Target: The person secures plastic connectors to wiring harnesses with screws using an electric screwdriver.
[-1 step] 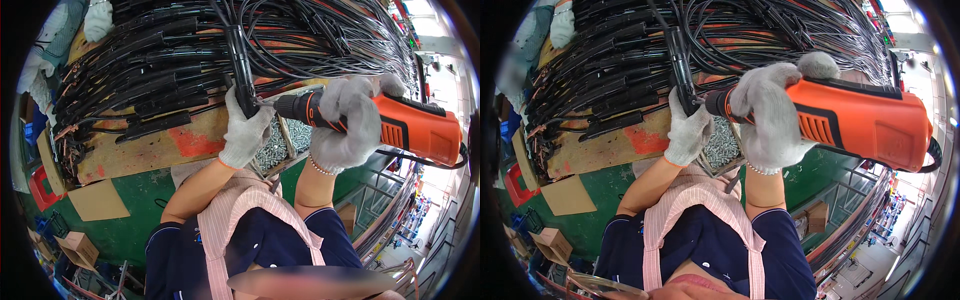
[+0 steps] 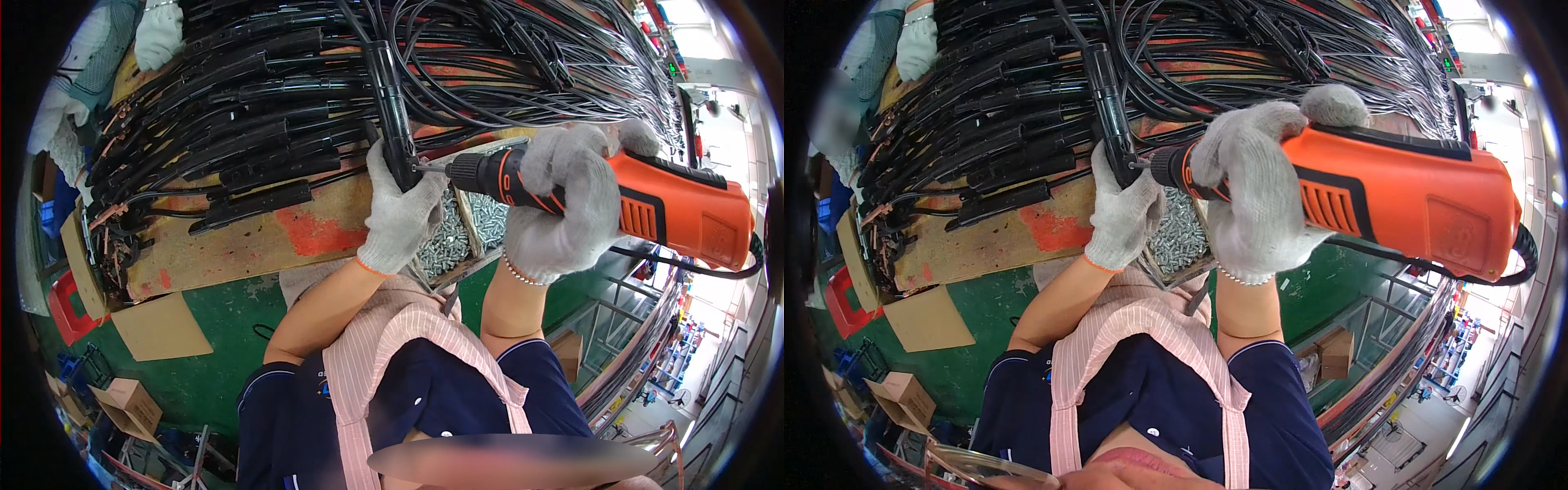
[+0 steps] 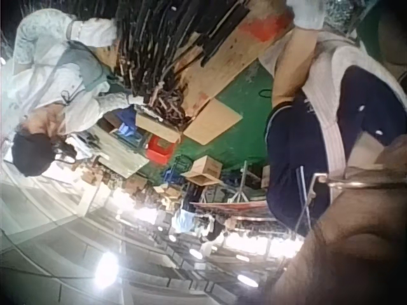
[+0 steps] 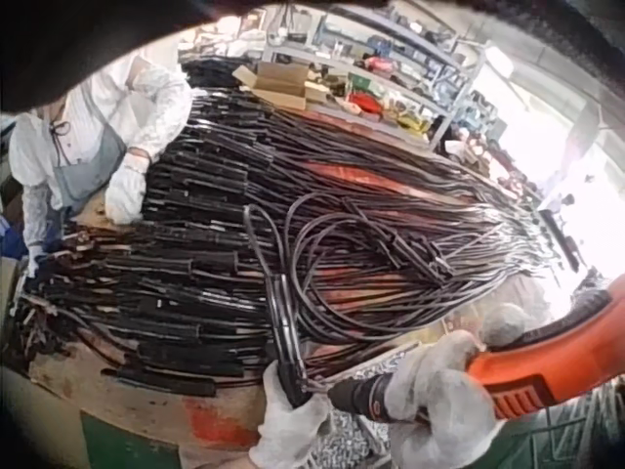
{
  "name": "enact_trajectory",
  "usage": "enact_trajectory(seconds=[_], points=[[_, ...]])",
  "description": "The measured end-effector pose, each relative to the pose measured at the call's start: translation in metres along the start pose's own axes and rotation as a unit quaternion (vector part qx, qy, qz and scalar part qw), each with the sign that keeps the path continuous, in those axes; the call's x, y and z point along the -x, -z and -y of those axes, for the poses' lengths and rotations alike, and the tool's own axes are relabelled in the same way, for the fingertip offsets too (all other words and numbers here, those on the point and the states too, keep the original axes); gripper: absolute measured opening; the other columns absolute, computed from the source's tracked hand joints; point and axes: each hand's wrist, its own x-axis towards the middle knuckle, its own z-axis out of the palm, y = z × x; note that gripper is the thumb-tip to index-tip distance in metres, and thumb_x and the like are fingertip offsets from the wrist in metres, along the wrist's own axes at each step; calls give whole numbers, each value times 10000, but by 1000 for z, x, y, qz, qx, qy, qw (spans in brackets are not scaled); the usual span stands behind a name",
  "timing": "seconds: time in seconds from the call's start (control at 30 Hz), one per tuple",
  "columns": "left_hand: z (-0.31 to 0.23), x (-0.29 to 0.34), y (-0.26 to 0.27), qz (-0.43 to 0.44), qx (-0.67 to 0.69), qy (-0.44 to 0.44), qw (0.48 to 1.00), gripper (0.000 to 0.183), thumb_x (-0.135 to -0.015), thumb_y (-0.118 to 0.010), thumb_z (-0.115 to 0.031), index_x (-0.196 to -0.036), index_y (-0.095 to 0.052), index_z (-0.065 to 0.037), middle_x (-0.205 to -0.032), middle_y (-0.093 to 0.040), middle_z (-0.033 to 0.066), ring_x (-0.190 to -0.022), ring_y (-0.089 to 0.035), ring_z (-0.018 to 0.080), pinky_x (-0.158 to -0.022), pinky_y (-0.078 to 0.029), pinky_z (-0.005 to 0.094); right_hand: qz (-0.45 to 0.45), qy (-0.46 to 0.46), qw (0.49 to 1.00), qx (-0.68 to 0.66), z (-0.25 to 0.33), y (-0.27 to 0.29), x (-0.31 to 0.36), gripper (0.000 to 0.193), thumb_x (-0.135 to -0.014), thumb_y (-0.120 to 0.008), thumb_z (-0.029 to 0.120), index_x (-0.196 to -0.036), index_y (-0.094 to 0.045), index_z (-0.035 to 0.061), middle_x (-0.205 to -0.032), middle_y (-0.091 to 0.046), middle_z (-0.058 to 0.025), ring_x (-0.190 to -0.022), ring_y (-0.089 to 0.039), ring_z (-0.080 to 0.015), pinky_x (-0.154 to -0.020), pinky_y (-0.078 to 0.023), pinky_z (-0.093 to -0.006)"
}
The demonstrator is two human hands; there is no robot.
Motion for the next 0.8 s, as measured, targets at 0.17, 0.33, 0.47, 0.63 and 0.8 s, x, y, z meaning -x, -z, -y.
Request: enact_trajectory(seconds=[0.17, 0.33, 0.47, 0.63, 0.8], points=[[-5, 0, -1, 7, 12, 3, 1000, 700, -862, -612, 28, -1403, -202, -147, -890, -559, 24, -566, -545, 79, -448, -453, 210, 31, 19, 999, -20, -4, 7, 2, 480, -821, -517, -62, -1268, -364, 26, -664, -455, -43, -489, -403, -112, -484, -382, -245], [-10, 2, -5, 4, 21, -3, 1000, 579, -902, -627, -31, -1342, -282, -185, -824, -535, 32, -503, -532, 119, -408, -440, 240, -81, -45, 991, -94, 0, 6, 4, 459, -827, -500, -73, -1256, -372, 31, -667, -488, -71, -502, -442, -145, -475, -403, -280], [-31, 12, -2, -7, -40, -74, 996, 422, -897, -633, -32, -1200, -363, -148, -779, -533, -8, -551, -524, 87, -440, -439, 224, 97, 64, 971, -210, 26, 53, 3, 330, -888, -544, 90, -1209, -469, 79, -677, -323, 26, -512, -307, -74, -469, -278, -215], [-71, 23, -58, 84, 1, -108, 991, 377, -917, -622, -75, -1150, -328, -108, -720, -535, 9, -547, -539, 108, -449, -457, 244, -126, 177, 927, -305, 53, 118, 16, 510, -884, -547, 14, -1349, -362, 117, -758, -447, -13, -537, -343, -75, -443, -319, -186], [-48, -20, -177, 219, -93, -63, 969, 539, -865, -681, -92, -1213, -272, -47, -970, -540, 114, -826, -597, 173, -709, -562, 334, -276, 190, 932, -139, 56, 141, 36, 709, -878, -521, -51, -1467, -233, 221, -1097, -480, -85, -592, -396, -91, -458, -367, -208]])
